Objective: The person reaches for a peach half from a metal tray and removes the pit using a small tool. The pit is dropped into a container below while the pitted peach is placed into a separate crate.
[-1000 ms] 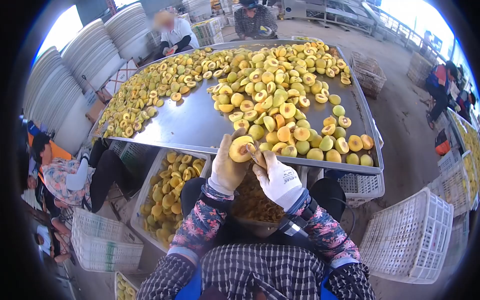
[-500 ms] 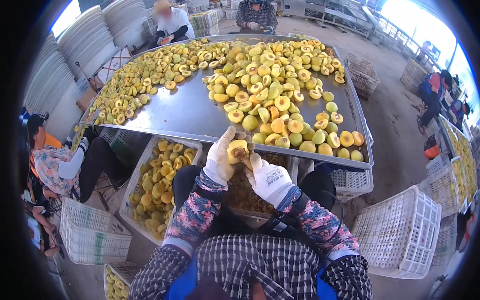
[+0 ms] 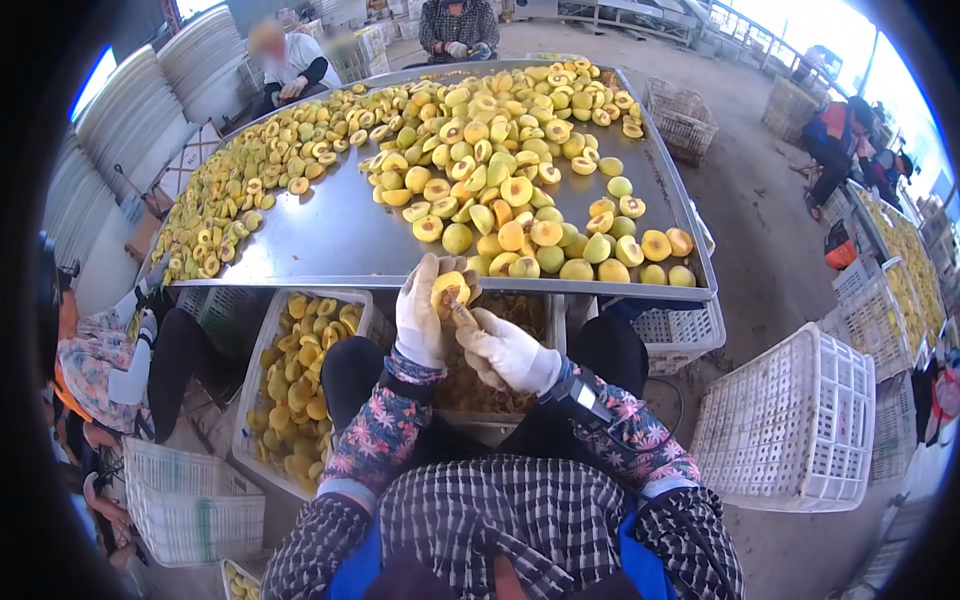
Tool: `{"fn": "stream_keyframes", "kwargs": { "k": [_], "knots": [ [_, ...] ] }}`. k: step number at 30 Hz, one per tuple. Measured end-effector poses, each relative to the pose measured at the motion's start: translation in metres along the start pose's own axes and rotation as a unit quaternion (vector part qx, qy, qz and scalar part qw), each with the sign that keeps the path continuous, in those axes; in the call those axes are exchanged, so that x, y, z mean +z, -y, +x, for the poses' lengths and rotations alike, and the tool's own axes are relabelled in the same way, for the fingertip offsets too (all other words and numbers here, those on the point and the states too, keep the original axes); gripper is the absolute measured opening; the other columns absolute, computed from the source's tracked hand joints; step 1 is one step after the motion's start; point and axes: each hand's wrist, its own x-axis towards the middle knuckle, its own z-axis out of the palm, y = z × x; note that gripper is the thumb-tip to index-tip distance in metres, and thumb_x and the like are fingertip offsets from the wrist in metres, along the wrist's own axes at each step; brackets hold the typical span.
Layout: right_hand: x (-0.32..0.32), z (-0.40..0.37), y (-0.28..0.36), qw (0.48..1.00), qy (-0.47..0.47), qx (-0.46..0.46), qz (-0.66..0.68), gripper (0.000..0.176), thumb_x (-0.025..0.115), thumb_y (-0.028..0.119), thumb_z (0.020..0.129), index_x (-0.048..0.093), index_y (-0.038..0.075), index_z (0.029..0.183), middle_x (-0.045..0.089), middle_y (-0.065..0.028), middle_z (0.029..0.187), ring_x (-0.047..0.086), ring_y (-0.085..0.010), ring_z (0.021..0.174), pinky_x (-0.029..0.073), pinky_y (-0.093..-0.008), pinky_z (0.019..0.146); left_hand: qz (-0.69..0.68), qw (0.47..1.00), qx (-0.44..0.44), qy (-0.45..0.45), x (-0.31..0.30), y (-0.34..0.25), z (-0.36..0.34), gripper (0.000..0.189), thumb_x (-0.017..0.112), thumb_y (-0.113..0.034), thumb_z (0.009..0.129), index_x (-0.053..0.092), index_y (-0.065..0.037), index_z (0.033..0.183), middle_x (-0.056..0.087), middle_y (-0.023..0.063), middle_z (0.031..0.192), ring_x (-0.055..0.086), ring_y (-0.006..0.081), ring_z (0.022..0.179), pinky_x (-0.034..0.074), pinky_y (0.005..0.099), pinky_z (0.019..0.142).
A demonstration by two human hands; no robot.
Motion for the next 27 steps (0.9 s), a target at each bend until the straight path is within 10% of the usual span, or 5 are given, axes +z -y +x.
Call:
{"fn": "stream_keyframes", "kwargs": {
  "k": [15, 19, 23, 25, 27],
  "knots": [
    [-0.019, -0.004, -0.02, 0.998, -0.014, -0.044, -0.044, 0.028, 0.048, 0.036, 0.1, 0.05, 0.01, 0.108, 0.034, 0.0053, 0.058, 0.027, -0.0053, 0.038, 0.02, -0.0212, 0.035, 0.083, 0.98, -0.174, 0.045, -0.001, 0.006, 0.016, 0.033, 0.058, -0.032, 0.094, 0.058, 0.001, 0.098, 0.066, 0.016, 0.091, 0.067, 0.0298, 0.076, 0.057, 0.038, 0.068],
    [-0.024, -0.021, 0.005, 0.993, 0.059, 0.08, 0.07, 0.033, 0.048, 0.039, 0.099, 0.051, 0.007, 0.106, 0.038, 0.0034, 0.058, 0.032, -0.0055, 0.04, 0.024, -0.0211, 0.037, 0.088, 0.973, -0.201, 0.068, -0.001, 0.005, 0.017, 0.032, 0.058, -0.029, 0.094, 0.059, 0.003, 0.096, 0.066, 0.0167, 0.09, 0.067, 0.0292, 0.075, 0.057, 0.0377, 0.068],
    [-0.041, -0.024, -0.014, 0.986, 0.079, 0.087, 0.117, 0.033, 0.049, 0.037, 0.099, 0.051, 0.004, 0.105, 0.04, 0.003, 0.06, 0.038, -0.0076, 0.043, 0.032, -0.0226, 0.04, 0.101, 0.992, -0.075, -0.004, -0.026, 0.004, 0.025, 0.035, 0.056, -0.03, 0.095, 0.059, 0.004, 0.1, 0.066, 0.015, 0.091, 0.067, 0.0253, 0.076, 0.058, 0.0361, 0.067],
    [-0.076, -0.006, -0.066, 0.974, 0.036, -0.095, -0.204, 0.034, 0.052, 0.035, 0.097, 0.051, 0.003, 0.107, 0.055, -0.0053, 0.066, 0.057, -0.0205, 0.058, 0.047, -0.0313, 0.056, 0.315, 0.948, 0.025, -0.027, -0.039, -0.037, 0.02, 0.029, 0.06, -0.024, 0.092, 0.064, 0.004, 0.099, 0.066, 0.0112, 0.089, 0.064, 0.0155, 0.076, 0.054, 0.0263, 0.069],
    [-0.063, -0.036, -0.029, 0.89, -0.029, -0.026, -0.455, 0.036, 0.054, 0.035, 0.094, 0.05, 0.003, 0.11, 0.064, -0.0263, 0.091, 0.062, -0.0422, 0.09, 0.048, -0.0453, 0.075, 0.586, 0.805, 0.023, -0.088, -0.104, -0.063, 0.04, 0.036, 0.063, -0.028, 0.088, 0.064, 0.001, 0.108, 0.068, 0.0094, 0.089, 0.066, 0.0196, 0.08, 0.051, 0.0319, 0.074]
  ]
}}
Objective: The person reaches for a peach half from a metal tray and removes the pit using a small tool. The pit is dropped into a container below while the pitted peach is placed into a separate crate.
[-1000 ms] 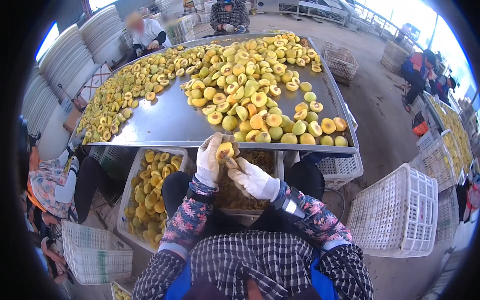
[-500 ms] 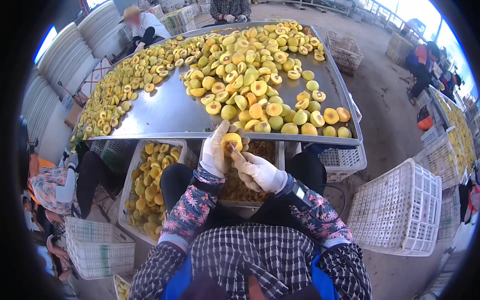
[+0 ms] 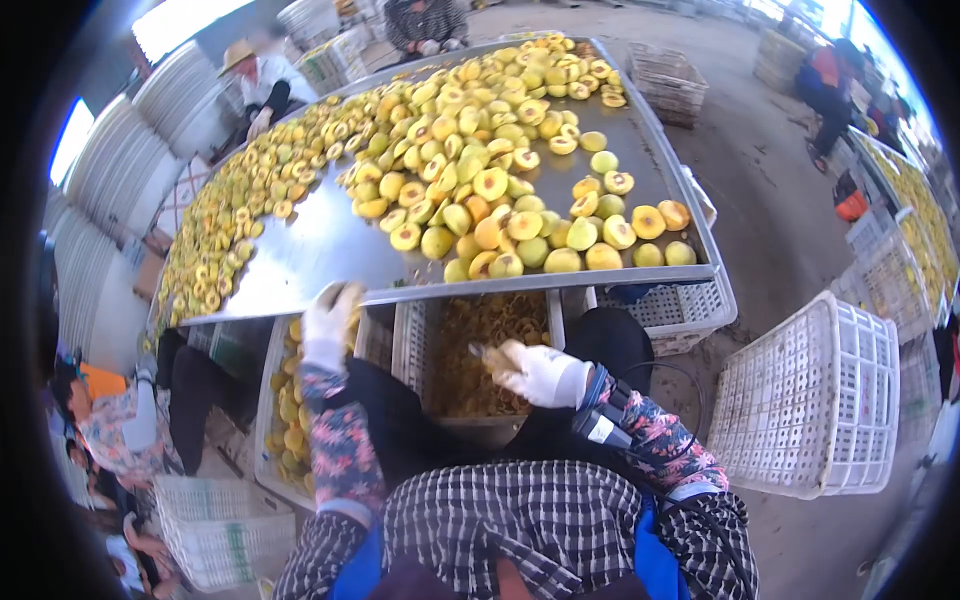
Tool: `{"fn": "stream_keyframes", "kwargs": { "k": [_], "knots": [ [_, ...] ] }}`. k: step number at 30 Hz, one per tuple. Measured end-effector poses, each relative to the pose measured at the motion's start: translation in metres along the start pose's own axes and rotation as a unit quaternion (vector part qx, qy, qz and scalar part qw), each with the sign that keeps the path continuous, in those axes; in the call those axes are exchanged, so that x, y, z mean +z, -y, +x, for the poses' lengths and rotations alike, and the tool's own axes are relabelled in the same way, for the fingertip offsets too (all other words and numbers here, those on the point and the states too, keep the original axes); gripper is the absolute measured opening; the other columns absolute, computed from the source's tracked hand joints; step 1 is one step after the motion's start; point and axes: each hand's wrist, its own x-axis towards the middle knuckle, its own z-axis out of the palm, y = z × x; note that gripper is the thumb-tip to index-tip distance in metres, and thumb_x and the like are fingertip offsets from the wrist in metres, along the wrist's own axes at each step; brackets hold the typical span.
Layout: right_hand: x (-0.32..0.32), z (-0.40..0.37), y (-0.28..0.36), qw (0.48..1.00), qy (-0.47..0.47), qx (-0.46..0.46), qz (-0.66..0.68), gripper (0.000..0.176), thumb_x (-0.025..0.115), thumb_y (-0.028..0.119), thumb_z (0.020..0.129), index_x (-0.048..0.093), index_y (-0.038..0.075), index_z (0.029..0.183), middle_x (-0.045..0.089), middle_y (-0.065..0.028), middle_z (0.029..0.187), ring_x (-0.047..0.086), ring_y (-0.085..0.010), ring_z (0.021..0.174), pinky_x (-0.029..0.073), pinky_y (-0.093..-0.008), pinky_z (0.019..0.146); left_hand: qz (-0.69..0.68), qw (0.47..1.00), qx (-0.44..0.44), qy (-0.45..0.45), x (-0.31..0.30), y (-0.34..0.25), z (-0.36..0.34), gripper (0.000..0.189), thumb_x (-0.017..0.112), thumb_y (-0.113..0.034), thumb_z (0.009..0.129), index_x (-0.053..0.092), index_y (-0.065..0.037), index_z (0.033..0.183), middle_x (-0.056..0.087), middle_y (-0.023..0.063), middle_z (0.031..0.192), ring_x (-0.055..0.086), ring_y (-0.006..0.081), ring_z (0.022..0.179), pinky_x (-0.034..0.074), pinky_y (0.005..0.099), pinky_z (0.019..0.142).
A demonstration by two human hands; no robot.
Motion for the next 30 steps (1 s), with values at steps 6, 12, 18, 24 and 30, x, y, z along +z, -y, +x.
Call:
{"fn": "stream_keyframes", "kwargs": {
  "k": [6, 12, 18, 24, 30],
  "knots": [
    [0.017, 0.008, -0.025, 0.985, -0.037, -0.012, 0.167, 0.036, 0.057, 0.034, 0.093, 0.055, 0.004, 0.113, 0.065, -0.0175, 0.094, 0.065, -0.0285, 0.089, 0.049, -0.0365, 0.077, 0.315, 0.944, 0.086, -0.05, 0.004, -0.019, 0.027, 0.051, 0.064, -0.04, 0.084, 0.057, -0.01, 0.124, 0.054, 0.0158, 0.129, 0.049, 0.0344, 0.119, 0.037, 0.0428, 0.101],
    [0.018, 0.019, -0.033, 0.943, -0.105, -0.004, 0.315, 0.034, 0.049, 0.023, 0.099, 0.054, 0.001, 0.125, 0.06, -0.0139, 0.12, 0.056, -0.0228, 0.114, 0.044, -0.033, 0.097, 0.38, 0.873, 0.289, 0.101, 0.163, -0.093, 0.078, 0.056, 0.057, -0.047, 0.087, 0.052, -0.015, 0.132, 0.04, 0.0087, 0.144, 0.033, 0.0325, 0.134, 0.02, 0.0593, 0.109],
    [0.001, 0.004, -0.025, 0.908, -0.19, -0.06, 0.368, 0.042, 0.05, 0.034, 0.098, 0.047, 0.003, 0.127, 0.057, -0.0012, 0.103, 0.052, -0.012, 0.091, 0.045, -0.0282, 0.079, 0.358, 0.87, 0.283, 0.189, 0.215, -0.121, 0.075, 0.051, 0.064, -0.041, 0.083, 0.055, -0.013, 0.124, 0.056, 0.0118, 0.127, 0.047, 0.0341, 0.121, 0.033, 0.0511, 0.102],
    [0.006, 0.006, -0.02, 0.937, -0.175, -0.013, 0.304, 0.04, 0.05, 0.035, 0.098, 0.049, 0.004, 0.124, 0.057, -0.0016, 0.102, 0.052, -0.0123, 0.091, 0.045, -0.0289, 0.08, 0.162, 0.914, 0.347, 0.135, 0.167, -0.116, 0.049, 0.03, 0.068, -0.023, 0.083, 0.06, -0.008, 0.108, 0.066, 0.0157, 0.102, 0.061, 0.0359, 0.097, 0.048, 0.0421, 0.083],
    [0.035, 0.028, -0.055, 0.95, -0.211, -0.043, 0.228, 0.034, 0.051, 0.029, 0.098, 0.053, 0.005, 0.121, 0.062, -0.0075, 0.106, 0.058, -0.0152, 0.098, 0.048, -0.0284, 0.083, 0.095, 0.986, 0.134, 0.013, 0.015, -0.018, 0.048, 0.035, 0.059, -0.029, 0.093, 0.061, 0.0, 0.113, 0.065, 0.0152, 0.109, 0.062, 0.0308, 0.102, 0.047, 0.0382, 0.09]
  ]
}}
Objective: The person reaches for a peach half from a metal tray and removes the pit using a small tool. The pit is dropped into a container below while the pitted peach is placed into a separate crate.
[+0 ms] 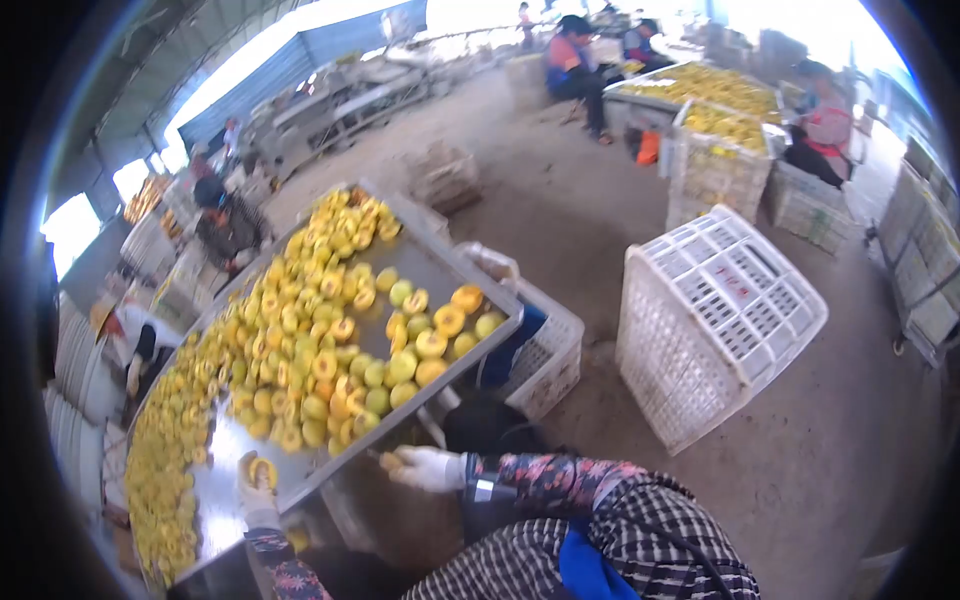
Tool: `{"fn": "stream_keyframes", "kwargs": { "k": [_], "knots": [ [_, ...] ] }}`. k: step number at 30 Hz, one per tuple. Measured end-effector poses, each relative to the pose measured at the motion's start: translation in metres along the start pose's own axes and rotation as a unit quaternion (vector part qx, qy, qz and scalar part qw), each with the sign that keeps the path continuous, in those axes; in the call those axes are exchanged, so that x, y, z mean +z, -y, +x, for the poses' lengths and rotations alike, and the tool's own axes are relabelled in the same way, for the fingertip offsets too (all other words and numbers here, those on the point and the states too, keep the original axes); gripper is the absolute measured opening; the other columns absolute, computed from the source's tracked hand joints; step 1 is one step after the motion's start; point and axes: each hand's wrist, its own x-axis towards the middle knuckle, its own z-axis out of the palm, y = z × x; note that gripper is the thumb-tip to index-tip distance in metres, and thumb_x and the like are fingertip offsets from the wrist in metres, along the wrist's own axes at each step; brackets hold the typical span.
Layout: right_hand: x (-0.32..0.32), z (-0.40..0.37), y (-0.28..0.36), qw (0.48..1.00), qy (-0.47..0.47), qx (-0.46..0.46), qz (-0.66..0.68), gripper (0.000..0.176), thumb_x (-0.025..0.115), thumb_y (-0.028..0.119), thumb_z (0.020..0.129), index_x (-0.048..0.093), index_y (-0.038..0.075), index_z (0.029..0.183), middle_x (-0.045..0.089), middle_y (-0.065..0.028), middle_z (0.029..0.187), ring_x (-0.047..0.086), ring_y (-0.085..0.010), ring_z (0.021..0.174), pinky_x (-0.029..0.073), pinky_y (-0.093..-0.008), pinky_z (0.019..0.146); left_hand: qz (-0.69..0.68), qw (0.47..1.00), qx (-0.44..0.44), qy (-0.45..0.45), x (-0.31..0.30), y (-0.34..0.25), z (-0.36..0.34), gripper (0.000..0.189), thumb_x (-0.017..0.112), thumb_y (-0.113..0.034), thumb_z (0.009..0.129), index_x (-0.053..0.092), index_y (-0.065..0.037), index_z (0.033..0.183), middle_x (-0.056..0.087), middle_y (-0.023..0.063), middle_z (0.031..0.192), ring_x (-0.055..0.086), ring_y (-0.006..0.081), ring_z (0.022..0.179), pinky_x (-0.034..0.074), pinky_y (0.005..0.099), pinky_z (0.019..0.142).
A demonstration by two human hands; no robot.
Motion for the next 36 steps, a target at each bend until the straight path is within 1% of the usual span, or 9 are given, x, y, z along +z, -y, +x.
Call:
{"fn": "stream_keyframes", "kwargs": {
  "k": [3, 4, 6, 8, 16, 20, 25, 32, 36],
  "knots": [
    [0.005, 0.008, -0.026, 0.906, 0.076, 0.044, 0.415, 0.023, 0.047, 0.019, 0.1, 0.054, 0.005, 0.117, 0.059, -0.0003, 0.1, 0.057, -0.0111, 0.086, 0.048, -0.0223, 0.076, 0.143, 0.988, -0.016, -0.052, -0.083, 0.063, -0.048, 0.031, 0.056, -0.023, 0.093, 0.06, -0.002, 0.116, 0.066, 0.0182, 0.107, 0.062, 0.0327, 0.101, 0.047, 0.0393, 0.089],
    [0.003, 0.01, -0.025, 0.936, 0.067, 0.058, 0.342, 0.024, 0.049, 0.018, 0.099, 0.053, 0.004, 0.118, 0.058, 0.0001, 0.095, 0.053, -0.0113, 0.079, 0.047, -0.0218, 0.075, 0.176, 0.982, -0.022, -0.057, -0.098, 0.099, -0.063, 0.032, 0.056, -0.024, 0.093, 0.06, -0.005, 0.118, 0.066, 0.02, 0.107, 0.062, 0.0343, 0.101, 0.047, 0.0402, 0.089],
    [-0.008, 0.008, -0.001, 0.667, 0.22, 0.13, 0.7, 0.025, 0.052, 0.019, 0.098, 0.051, 0.005, 0.119, 0.056, 0.0014, 0.091, 0.05, -0.0084, 0.07, 0.046, -0.0205, 0.067, 0.385, 0.914, -0.106, 0.071, -0.121, 0.09, -0.088, 0.036, 0.05, -0.027, 0.095, 0.058, -0.005, 0.123, 0.063, 0.0211, 0.116, 0.058, 0.037, 0.109, 0.047, 0.0397, 0.091],
    [-0.001, -0.003, 0.039, 0.97, 0.009, 0.119, 0.213, 0.027, 0.052, 0.022, 0.095, 0.049, 0.007, 0.118, 0.052, 0.0018, 0.085, 0.046, -0.0052, 0.054, 0.036, -0.0204, 0.041, 0.283, 0.931, -0.229, 0.026, -0.115, 0.041, -0.096, 0.043, 0.05, -0.038, 0.094, 0.059, -0.008, 0.123, 0.061, 0.0234, 0.116, 0.056, 0.0402, 0.111, 0.045, 0.0423, 0.093],
    [-0.007, -0.003, 0.04, 0.967, -0.019, 0.158, 0.2, 0.023, 0.054, 0.022, 0.095, 0.053, 0.009, 0.114, 0.049, 0.0049, 0.078, 0.043, -0.0037, 0.057, 0.035, -0.0194, 0.045, 0.161, 0.98, 0.023, 0.111, 0.019, -0.03, -0.016, 0.048, 0.057, -0.042, 0.087, 0.059, -0.009, 0.121, 0.064, 0.0172, 0.114, 0.059, 0.0316, 0.109, 0.045, 0.04, 0.093],
    [-0.009, 0.0, 0.016, 0.981, -0.042, 0.115, 0.15, 0.027, 0.054, 0.017, 0.095, 0.051, 0.006, 0.119, 0.049, 0.0057, 0.083, 0.043, -0.0019, 0.065, 0.036, -0.0155, 0.056, 0.164, 0.93, 0.027, 0.328, 0.089, -0.05, 0.031, 0.058, 0.063, -0.037, 0.08, 0.053, -0.008, 0.128, 0.062, 0.0202, 0.118, 0.058, 0.0338, 0.111, 0.045, 0.0386, 0.095],
    [-0.009, -0.002, 0.019, 0.992, -0.042, 0.09, 0.074, 0.03, 0.055, 0.018, 0.094, 0.052, 0.004, 0.121, 0.048, 0.0066, 0.093, 0.043, -0.0009, 0.077, 0.038, -0.0159, 0.069, 0.182, 0.924, -0.002, 0.336, 0.115, -0.049, 0.049, 0.066, 0.07, -0.031, 0.072, 0.05, -0.005, 0.13, 0.058, 0.0189, 0.126, 0.055, 0.0326, 0.116, 0.044, 0.0384, 0.097],
    [-0.006, 0.0, 0.018, 0.995, -0.032, 0.056, 0.08, 0.03, 0.053, 0.019, 0.095, 0.051, 0.005, 0.121, 0.05, 0.0061, 0.088, 0.044, -0.0019, 0.071, 0.038, -0.0166, 0.063, 0.164, 0.945, 0.02, 0.283, 0.103, -0.046, 0.035, 0.058, 0.073, -0.025, 0.071, 0.055, -0.002, 0.121, 0.062, 0.016, 0.118, 0.06, 0.0291, 0.109, 0.047, 0.0358, 0.094],
    [-0.008, -0.009, 0.041, 0.97, -0.023, 0.178, 0.165, 0.026, 0.051, 0.017, 0.096, 0.05, 0.007, 0.12, 0.051, 0.0031, 0.082, 0.045, -0.004, 0.056, 0.035, -0.0188, 0.046, -0.335, 0.916, -0.133, 0.176, 0.094, -0.005, 0.033, 0.051, 0.062, -0.007, 0.078, 0.049, -0.001, 0.127, 0.06, 0.0145, 0.116, 0.061, 0.0264, 0.102, 0.053, 0.033, 0.086]
  ]
}}
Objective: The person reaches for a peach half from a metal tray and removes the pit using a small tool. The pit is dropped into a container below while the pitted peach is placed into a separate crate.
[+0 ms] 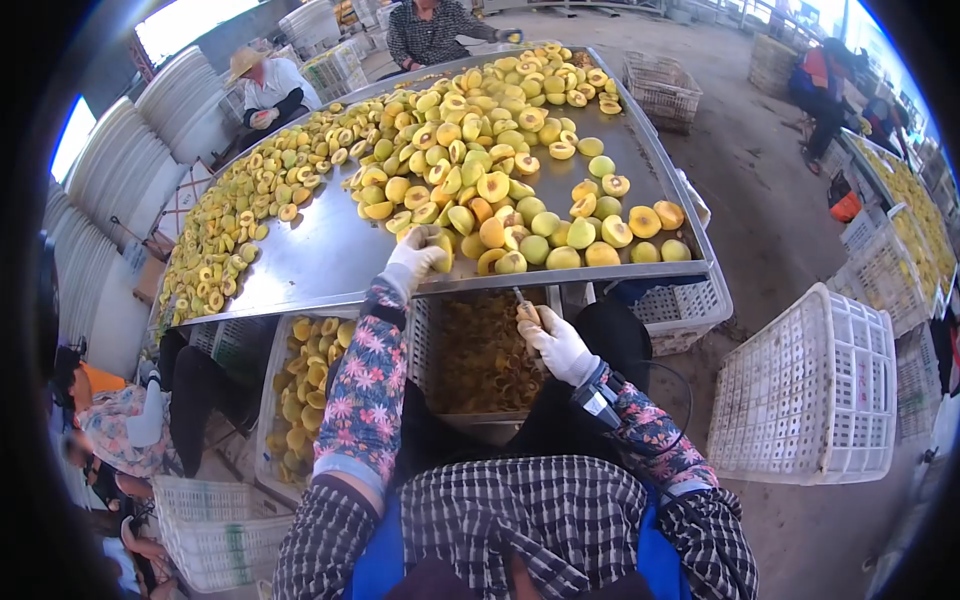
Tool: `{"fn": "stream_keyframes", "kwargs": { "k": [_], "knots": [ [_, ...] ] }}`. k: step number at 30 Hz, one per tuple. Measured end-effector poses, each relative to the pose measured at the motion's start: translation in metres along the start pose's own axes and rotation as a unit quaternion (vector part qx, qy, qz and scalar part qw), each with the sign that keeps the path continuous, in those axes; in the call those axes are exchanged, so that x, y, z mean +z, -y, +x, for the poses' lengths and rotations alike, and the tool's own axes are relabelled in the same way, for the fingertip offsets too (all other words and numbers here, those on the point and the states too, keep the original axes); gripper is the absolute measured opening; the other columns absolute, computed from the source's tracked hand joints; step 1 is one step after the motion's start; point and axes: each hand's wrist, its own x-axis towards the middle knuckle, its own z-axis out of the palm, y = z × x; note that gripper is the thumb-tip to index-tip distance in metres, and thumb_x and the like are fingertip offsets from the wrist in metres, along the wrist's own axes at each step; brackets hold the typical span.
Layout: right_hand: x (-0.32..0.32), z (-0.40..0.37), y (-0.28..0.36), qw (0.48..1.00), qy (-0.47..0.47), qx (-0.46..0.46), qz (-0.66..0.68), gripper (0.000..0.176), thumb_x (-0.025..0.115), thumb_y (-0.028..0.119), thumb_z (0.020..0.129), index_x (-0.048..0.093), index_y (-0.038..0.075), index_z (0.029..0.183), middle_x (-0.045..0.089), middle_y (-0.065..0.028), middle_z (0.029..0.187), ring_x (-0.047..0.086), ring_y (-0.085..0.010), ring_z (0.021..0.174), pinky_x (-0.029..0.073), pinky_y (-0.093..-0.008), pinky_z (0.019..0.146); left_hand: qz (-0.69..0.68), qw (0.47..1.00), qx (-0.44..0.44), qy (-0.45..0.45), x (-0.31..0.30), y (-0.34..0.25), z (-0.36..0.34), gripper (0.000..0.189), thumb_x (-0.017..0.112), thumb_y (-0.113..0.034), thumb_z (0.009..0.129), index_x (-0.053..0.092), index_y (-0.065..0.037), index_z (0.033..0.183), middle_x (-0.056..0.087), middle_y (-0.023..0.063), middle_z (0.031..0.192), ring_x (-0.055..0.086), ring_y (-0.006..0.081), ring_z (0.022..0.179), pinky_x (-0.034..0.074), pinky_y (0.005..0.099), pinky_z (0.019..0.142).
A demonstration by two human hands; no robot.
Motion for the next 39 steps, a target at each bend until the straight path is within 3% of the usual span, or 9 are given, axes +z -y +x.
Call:
{"fn": "stream_keyframes", "kwargs": {
  "k": [2, 3, 6, 9, 11, 15, 26, 30, 39],
  "knots": [
    [0.002, 0.0, -0.004, 0.999, -0.004, -0.033, 0.011, 0.019, 0.056, 0.022, 0.094, 0.053, 0.011, 0.11, 0.048, 0.0067, 0.075, 0.041, -0.0025, 0.057, 0.034, -0.0172, 0.049, -0.317, 0.944, 0.077, 0.038, -0.006, -0.021, -0.035, 0.05, 0.057, -0.014, 0.081, 0.048, -0.003, 0.129, 0.059, 0.0171, 0.119, 0.06, 0.0301, 0.107, 0.053, 0.0397, 0.088],
    [0.005, 0.004, -0.002, 0.999, 0.006, -0.034, 0.01, 0.019, 0.056, 0.022, 0.094, 0.053, 0.011, 0.11, 0.048, 0.0067, 0.075, 0.041, -0.0025, 0.057, 0.034, -0.0172, 0.049, -0.315, 0.945, 0.082, 0.029, -0.006, -0.031, -0.054, 0.05, 0.057, -0.014, 0.081, 0.048, -0.003, 0.129, 0.059, 0.0171, 0.119, 0.06, 0.0301, 0.107, 0.053, 0.0397, 0.088],
    [0.02, -0.003, 0.014, 0.957, 0.078, -0.203, -0.192, 0.022, 0.054, 0.02, 0.094, 0.051, 0.007, 0.111, 0.056, -0.0032, 0.075, 0.055, -0.0124, 0.06, 0.045, -0.0285, 0.056, -0.64, 0.756, 0.06, 0.12, 0.001, -0.033, -0.092, 0.045, 0.051, -0.033, 0.088, 0.055, -0.007, 0.124, 0.059, 0.0189, 0.12, 0.059, 0.0341, 0.109, 0.05, 0.0529, 0.09],
    [0.055, -0.01, 0.054, 0.894, 0.039, -0.303, -0.329, 0.024, 0.055, 0.019, 0.092, 0.047, 0.005, 0.11, 0.061, -0.018, 0.074, 0.062, -0.038, 0.07, 0.048, -0.0425, 0.062, -0.688, 0.722, 0.02, 0.071, 0.012, -0.024, -0.107, 0.04, 0.049, -0.041, 0.092, 0.059, -0.008, 0.114, 0.06, 0.015, 0.118, 0.059, 0.0346, 0.106, 0.048, 0.0529, 0.093],
    [0.071, -0.005, 0.064, 0.885, 0.039, -0.314, -0.341, 0.025, 0.055, 0.02, 0.092, 0.046, 0.005, 0.11, 0.061, -0.0189, 0.074, 0.062, -0.04, 0.072, 0.048, -0.0446, 0.063, -0.608, 0.793, 0.04, -0.006, 0.024, -0.025, -0.115, 0.043, 0.047, -0.049, 0.094, 0.058, -0.009, 0.108, 0.061, 0.0114, 0.111, 0.059, 0.0333, 0.103, 0.047, 0.0526, 0.094],
    [0.089, 0.002, 0.064, 0.838, -0.006, -0.325, -0.437, 0.03, 0.057, 0.023, 0.092, 0.045, 0.005, 0.112, 0.063, -0.0216, 0.077, 0.063, -0.041, 0.072, 0.048, -0.0482, 0.06, -0.601, 0.793, 0.052, -0.085, 0.045, -0.04, -0.128, 0.043, 0.047, -0.052, 0.095, 0.053, -0.01, 0.107, 0.061, 0.0105, 0.103, 0.059, 0.0318, 0.099, 0.048, 0.0503, 0.09],
    [0.083, 0.002, 0.068, 0.721, -0.032, -0.32, -0.614, 0.036, 0.053, 0.03, 0.092, 0.043, 0.004, 0.116, 0.064, -0.0184, 0.085, 0.065, -0.0356, 0.069, 0.051, -0.0448, 0.057, -0.61, 0.788, 0.074, 0.05, 0.039, -0.031, -0.141, 0.035, 0.046, -0.023, 0.094, 0.047, -0.004, 0.123, 0.053, 0.0187, 0.126, 0.05, 0.0388, 0.118, 0.038, 0.0532, 0.103],
    [0.079, 0.0, 0.071, 0.769, -0.002, -0.363, -0.526, 0.036, 0.057, 0.02, 0.089, 0.044, 0.004, 0.118, 0.061, -0.0205, 0.077, 0.061, -0.0395, 0.063, 0.049, -0.047, 0.054, -0.493, 0.857, 0.148, 0.037, 0.043, -0.033, -0.146, 0.042, 0.037, -0.032, 0.101, 0.041, -0.003, 0.132, 0.052, 0.0147, 0.126, 0.052, 0.029, 0.116, 0.041, 0.0424, 0.101],
    [0.079, 0.003, 0.068, 0.688, 0.0, -0.333, -0.645, 0.036, 0.059, 0.021, 0.086, 0.045, 0.004, 0.114, 0.062, -0.0186, 0.084, 0.063, -0.0358, 0.068, 0.051, -0.044, 0.057, -0.234, 0.951, 0.163, -0.117, 0.051, -0.04, -0.152, 0.064, 0.024, -0.052, 0.101, 0.046, 0.004, 0.126, 0.059, 0.0124, 0.112, 0.058, 0.0168, 0.101, 0.046, 0.0277, 0.09]
  ]
}}
